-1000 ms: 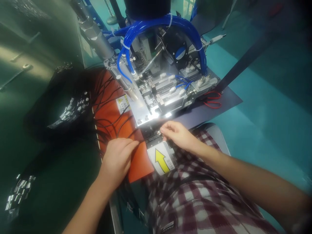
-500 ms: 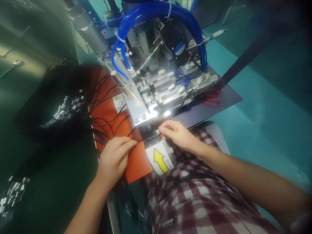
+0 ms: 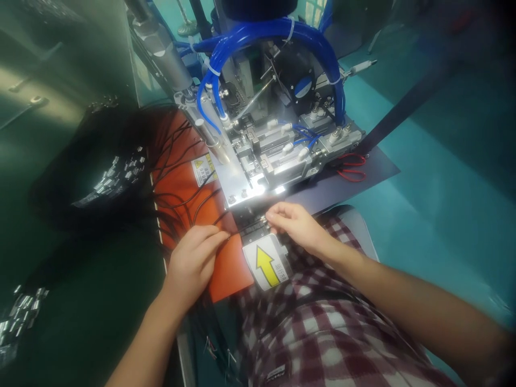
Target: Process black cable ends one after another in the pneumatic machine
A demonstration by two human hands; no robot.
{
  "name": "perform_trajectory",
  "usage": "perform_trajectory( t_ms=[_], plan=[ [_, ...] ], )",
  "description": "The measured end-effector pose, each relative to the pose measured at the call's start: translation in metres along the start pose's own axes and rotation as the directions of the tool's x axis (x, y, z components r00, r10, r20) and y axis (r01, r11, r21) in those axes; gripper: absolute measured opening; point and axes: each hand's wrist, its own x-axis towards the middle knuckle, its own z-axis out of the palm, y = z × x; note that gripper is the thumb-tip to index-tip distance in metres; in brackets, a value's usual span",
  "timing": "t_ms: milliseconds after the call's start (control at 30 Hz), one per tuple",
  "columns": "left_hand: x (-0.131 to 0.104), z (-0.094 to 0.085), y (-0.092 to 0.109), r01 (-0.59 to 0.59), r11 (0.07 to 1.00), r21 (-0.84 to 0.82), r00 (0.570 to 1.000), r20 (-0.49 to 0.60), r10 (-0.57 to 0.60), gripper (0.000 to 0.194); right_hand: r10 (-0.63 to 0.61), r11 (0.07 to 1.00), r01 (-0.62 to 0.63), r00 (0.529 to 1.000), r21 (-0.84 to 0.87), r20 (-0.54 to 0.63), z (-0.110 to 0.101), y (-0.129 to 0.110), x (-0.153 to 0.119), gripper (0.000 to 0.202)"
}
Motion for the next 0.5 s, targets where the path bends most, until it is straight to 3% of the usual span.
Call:
perform_trajectory(
  t_ms=[100, 167, 233, 333, 500],
  plan=[
    [0.002, 0.000, 0.001, -0.003, 1.000, -0.011, 1.000, -0.009, 0.003, 0.028, -0.128, 0.966, 0.109, 0.989, -0.233, -0.068, -0.002, 0.001, -0.006, 0.015],
    [0.002, 0.000, 0.001, -0.009, 1.000, -0.020, 1.000, -0.015, 0.008, 0.028, -0.352, 0.847, 0.265, 0.929, -0.460, -0.113, -0.004, 0.002, -0.014, 0.018],
    [0.001, 0.001, 0.000, -0.014, 1.000, -0.019, 1.000, -0.022, 0.014, 0.027, -0.528, 0.676, 0.393, 0.848, -0.623, -0.038, -0.005, 0.004, -0.022, 0.027],
    [-0.001, 0.001, -0.001, -0.014, 1.000, -0.004, 0.999, -0.029, 0.014, 0.027, -0.595, 0.466, 0.462, 0.795, -0.755, 0.118, -0.007, 0.005, -0.027, 0.035],
    [0.000, 0.001, 0.000, -0.021, 1.000, 0.010, 0.999, -0.041, 0.021, 0.025, -0.628, 0.142, 0.453, 0.729, -0.880, 0.274, -0.009, 0.000, -0.025, 0.037]
  ],
)
